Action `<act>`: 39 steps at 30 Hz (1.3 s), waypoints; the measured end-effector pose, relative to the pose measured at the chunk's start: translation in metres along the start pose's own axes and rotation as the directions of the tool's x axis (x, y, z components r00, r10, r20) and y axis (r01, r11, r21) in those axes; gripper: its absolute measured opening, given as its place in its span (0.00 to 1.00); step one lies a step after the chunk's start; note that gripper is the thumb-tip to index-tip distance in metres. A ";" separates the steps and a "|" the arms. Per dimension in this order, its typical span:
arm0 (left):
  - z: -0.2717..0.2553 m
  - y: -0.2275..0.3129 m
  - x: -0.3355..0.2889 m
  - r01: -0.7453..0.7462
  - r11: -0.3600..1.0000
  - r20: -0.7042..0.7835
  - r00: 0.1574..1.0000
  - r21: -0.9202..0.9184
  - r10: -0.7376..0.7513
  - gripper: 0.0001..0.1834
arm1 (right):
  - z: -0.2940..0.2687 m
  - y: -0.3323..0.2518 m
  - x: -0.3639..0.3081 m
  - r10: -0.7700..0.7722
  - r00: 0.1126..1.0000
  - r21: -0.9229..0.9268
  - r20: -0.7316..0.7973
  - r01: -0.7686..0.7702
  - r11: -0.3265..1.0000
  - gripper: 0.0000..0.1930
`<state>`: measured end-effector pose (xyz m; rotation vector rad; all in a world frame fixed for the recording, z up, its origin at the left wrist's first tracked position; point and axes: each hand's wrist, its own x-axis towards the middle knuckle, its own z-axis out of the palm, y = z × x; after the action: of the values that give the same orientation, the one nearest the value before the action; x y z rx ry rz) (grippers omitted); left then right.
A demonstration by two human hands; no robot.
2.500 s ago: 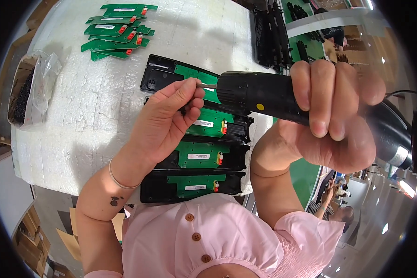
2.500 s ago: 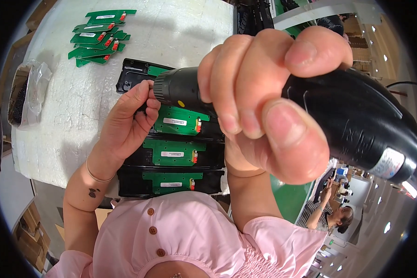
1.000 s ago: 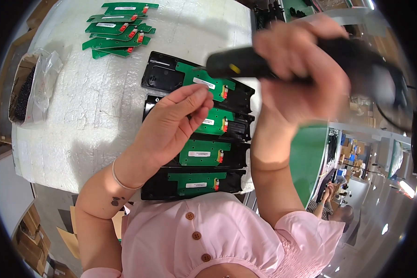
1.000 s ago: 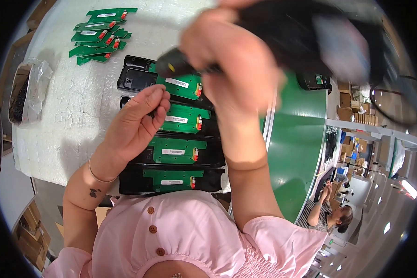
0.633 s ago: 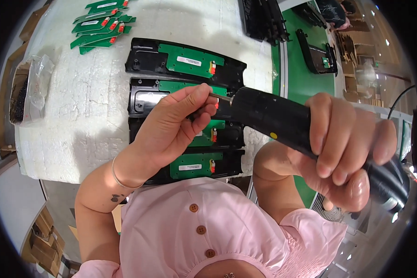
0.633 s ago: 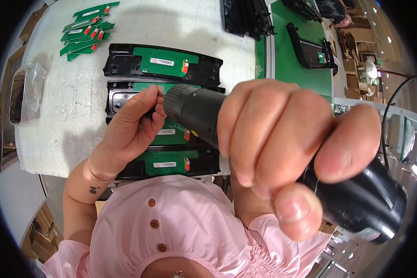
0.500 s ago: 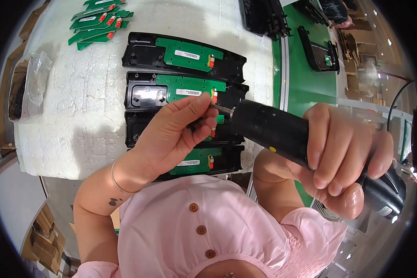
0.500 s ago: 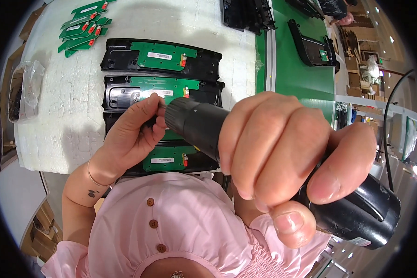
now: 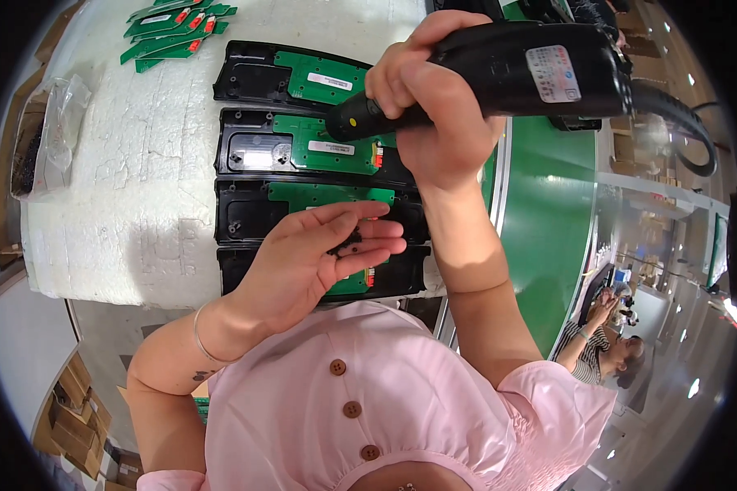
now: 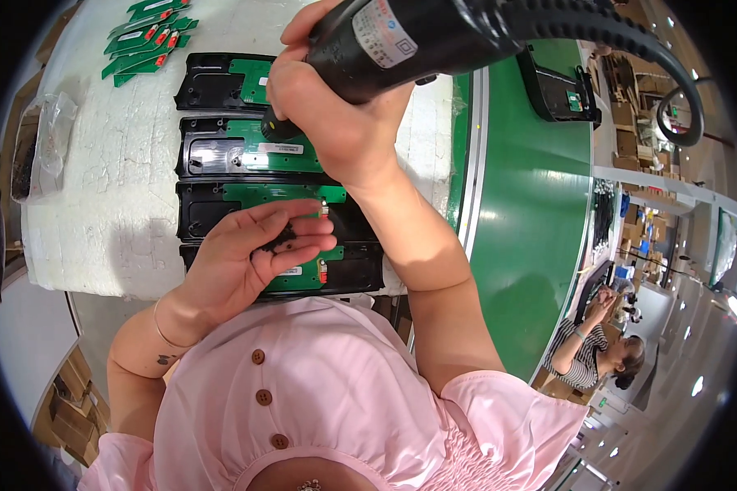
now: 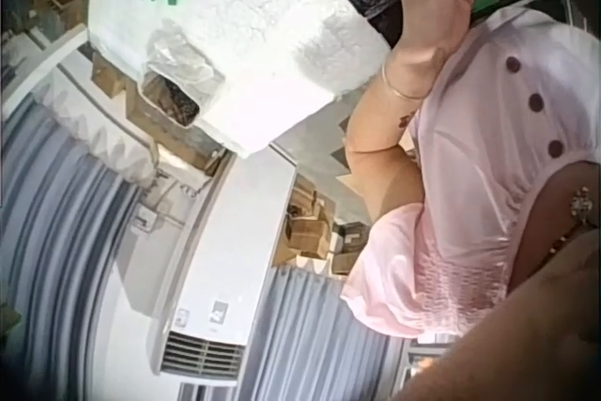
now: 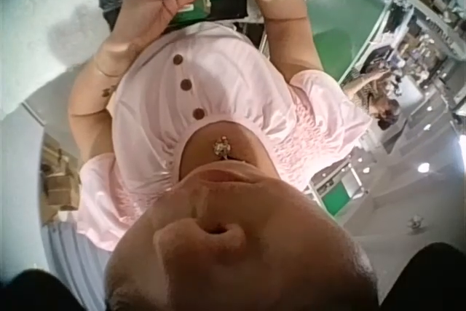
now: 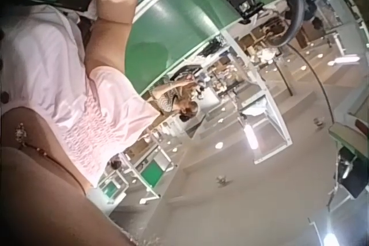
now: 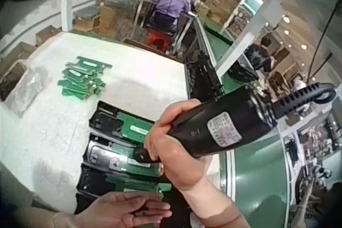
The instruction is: Assembling electronic components into black plastic casings using an electric screwdriver.
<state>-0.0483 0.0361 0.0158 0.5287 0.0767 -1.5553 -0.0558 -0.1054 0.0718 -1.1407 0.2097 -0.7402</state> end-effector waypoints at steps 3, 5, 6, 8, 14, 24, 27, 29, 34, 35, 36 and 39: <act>-0.003 -0.001 -0.005 -0.052 0.996 0.007 0.999 0.071 0.051 0.13 | -0.019 0.009 0.003 -0.084 0.976 -0.168 0.202 0.119 0.979 0.11; -0.004 0.002 -0.006 -0.043 0.995 0.017 0.999 0.094 0.041 0.11 | -0.017 0.010 0.004 -0.093 0.975 -0.162 0.203 0.127 0.979 0.11; -0.004 0.004 -0.007 -0.034 0.992 0.026 0.999 0.118 0.031 0.10 | -0.015 0.011 0.005 -0.080 0.973 -0.163 0.215 0.117 0.980 0.10; -0.007 0.006 -0.008 -0.051 0.988 0.053 0.998 0.147 0.043 0.09 | -0.013 0.012 0.006 -0.067 0.971 -0.167 0.228 0.106 0.980 0.10; -0.008 0.012 -0.004 -0.078 0.992 -0.064 0.994 0.096 0.084 0.10 | -0.010 0.015 0.009 -0.038 0.960 -0.178 0.279 0.091 0.980 0.08; -0.015 0.014 -0.005 -0.187 0.976 -0.174 0.971 -0.113 0.166 0.10 | -0.008 -0.010 -0.002 -0.163 0.919 -0.238 0.360 0.259 0.936 0.21; -0.014 0.016 0.000 -0.165 0.970 -0.151 0.979 -0.176 0.139 0.09 | 0.001 -0.054 -0.023 -0.203 0.911 0.104 0.359 0.177 0.979 0.13; -0.016 0.013 0.001 -0.182 0.964 -0.118 0.980 -0.195 0.161 0.09 | -0.003 -0.068 -0.024 -0.189 0.871 0.042 0.453 0.191 0.981 0.10; -0.016 0.010 0.002 -0.200 0.949 -0.048 0.980 -0.243 0.195 0.09 | -0.006 -0.072 -0.033 -0.196 0.886 0.039 0.421 0.198 0.979 0.12; -0.015 0.008 0.002 -0.197 0.949 -0.048 0.980 -0.247 0.191 0.09 | -0.007 -0.071 -0.033 -0.195 0.886 0.039 0.421 0.198 0.980 0.12; -0.014 0.007 0.003 -0.193 0.949 -0.047 0.981 -0.251 0.187 0.09 | -0.007 -0.070 -0.034 -0.195 0.887 0.041 0.420 0.196 0.980 0.12; -0.011 0.005 0.003 -0.185 0.934 -0.053 0.983 -0.306 0.178 0.09 | -0.006 -0.067 -0.037 -0.201 0.880 0.031 0.430 0.208 0.978 0.12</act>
<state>-0.0402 0.0371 0.0058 0.2960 0.2796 -1.3240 -0.1152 -0.1013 0.1207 -1.3264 -0.2847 -0.6510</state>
